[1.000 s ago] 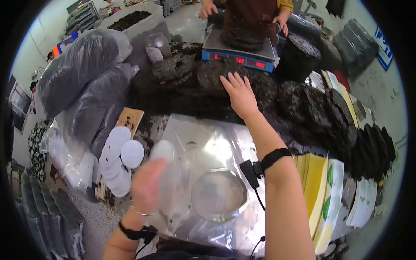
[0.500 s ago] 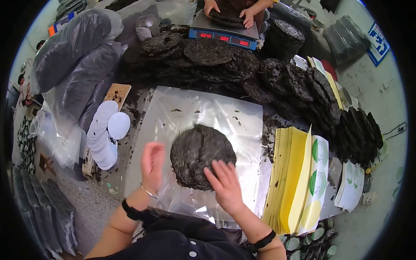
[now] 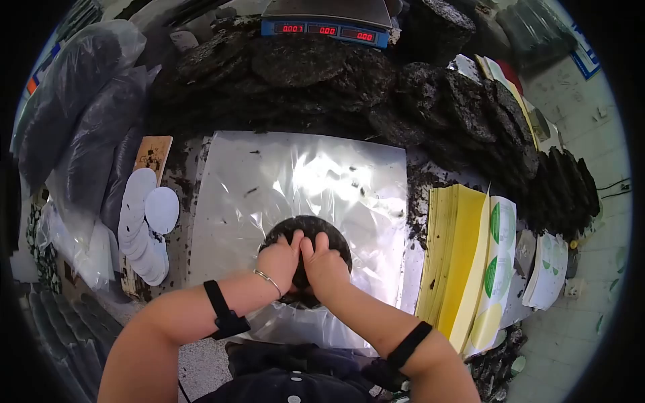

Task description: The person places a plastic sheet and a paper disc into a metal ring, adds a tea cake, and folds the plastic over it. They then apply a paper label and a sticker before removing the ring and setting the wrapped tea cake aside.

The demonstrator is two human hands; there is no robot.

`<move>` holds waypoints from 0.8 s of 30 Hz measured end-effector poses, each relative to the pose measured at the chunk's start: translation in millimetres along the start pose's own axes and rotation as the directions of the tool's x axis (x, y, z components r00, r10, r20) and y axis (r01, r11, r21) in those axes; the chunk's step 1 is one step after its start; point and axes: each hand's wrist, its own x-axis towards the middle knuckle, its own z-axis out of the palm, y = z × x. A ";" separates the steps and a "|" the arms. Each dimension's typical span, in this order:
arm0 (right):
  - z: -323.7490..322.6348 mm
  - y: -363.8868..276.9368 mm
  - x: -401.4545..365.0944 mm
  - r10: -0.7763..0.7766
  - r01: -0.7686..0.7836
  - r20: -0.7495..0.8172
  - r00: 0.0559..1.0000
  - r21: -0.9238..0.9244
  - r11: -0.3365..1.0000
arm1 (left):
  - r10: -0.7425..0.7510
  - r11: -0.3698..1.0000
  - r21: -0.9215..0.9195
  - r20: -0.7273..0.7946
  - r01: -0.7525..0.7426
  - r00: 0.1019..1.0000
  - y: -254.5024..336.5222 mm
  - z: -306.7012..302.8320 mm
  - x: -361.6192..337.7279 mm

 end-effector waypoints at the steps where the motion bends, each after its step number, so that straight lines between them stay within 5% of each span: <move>1: 2.7 4.8 6.5 0.000 0.000 0.004 1.000 0.004 1.000 | -0.005 1.000 0.024 -0.027 0.006 1.000 -1.3 12.5 7.5; 4: -1.9 14.8 10.5 -0.071 0.056 0.141 0.987 0.104 0.993 | 0.002 1.000 0.006 -0.148 -0.001 0.989 -3.1 33.4 12.9; 7: -23.2 10.8 2.3 -0.073 0.061 0.092 0.993 0.128 0.990 | 0.040 0.995 -0.077 -0.267 -0.063 0.963 -3.0 14.1 -8.8; 9: -81.1 19.7 8.1 -0.222 0.207 0.125 0.967 0.118 0.971 | 0.167 0.931 -0.224 -0.436 -0.287 0.884 -16.9 -9.6 -33.3; 11: -144.2 17.8 33.9 -0.160 0.199 -0.253 0.954 0.137 0.970 | 0.183 0.875 -0.312 -0.494 -0.370 0.850 -30.9 -19.5 -30.6; 13: -183.2 19.5 100.2 -0.275 0.322 -0.643 0.715 -0.047 0.946 | 0.226 0.904 -0.096 -0.721 -0.418 0.655 -41.8 -28.0 -12.9; 14: -197.8 19.7 136.9 -0.331 0.308 -0.758 0.562 -0.179 0.934 | 0.287 0.894 -0.079 -0.653 -0.440 0.701 -50.3 -16.7 3.2; 15: -206.9 16.6 165.3 -0.329 0.180 -0.799 0.503 -0.276 0.944 | 0.280 0.900 -0.073 -0.659 -0.430 0.698 -55.7 -5.9 4.5; 19: -201.3 53.7 251.7 -0.487 0.156 -0.748 0.450 -0.471 0.868 | 0.211 0.844 -0.164 -0.773 -0.510 0.598 -71.0 -29.1 -21.8; 22: -215.5 19.5 137.6 -0.477 0.268 -0.866 0.146 -0.430 0.862 | -0.012 0.735 -0.332 -0.878 -0.591 0.479 -92.3 -20.7 -60.1; 24: -177.5 13.2 43.4 -0.502 0.373 -0.856 0.122 -0.429 0.823 | -0.345 0.394 -0.652 -0.759 -0.648 0.553 -106.7 -5.6 -81.0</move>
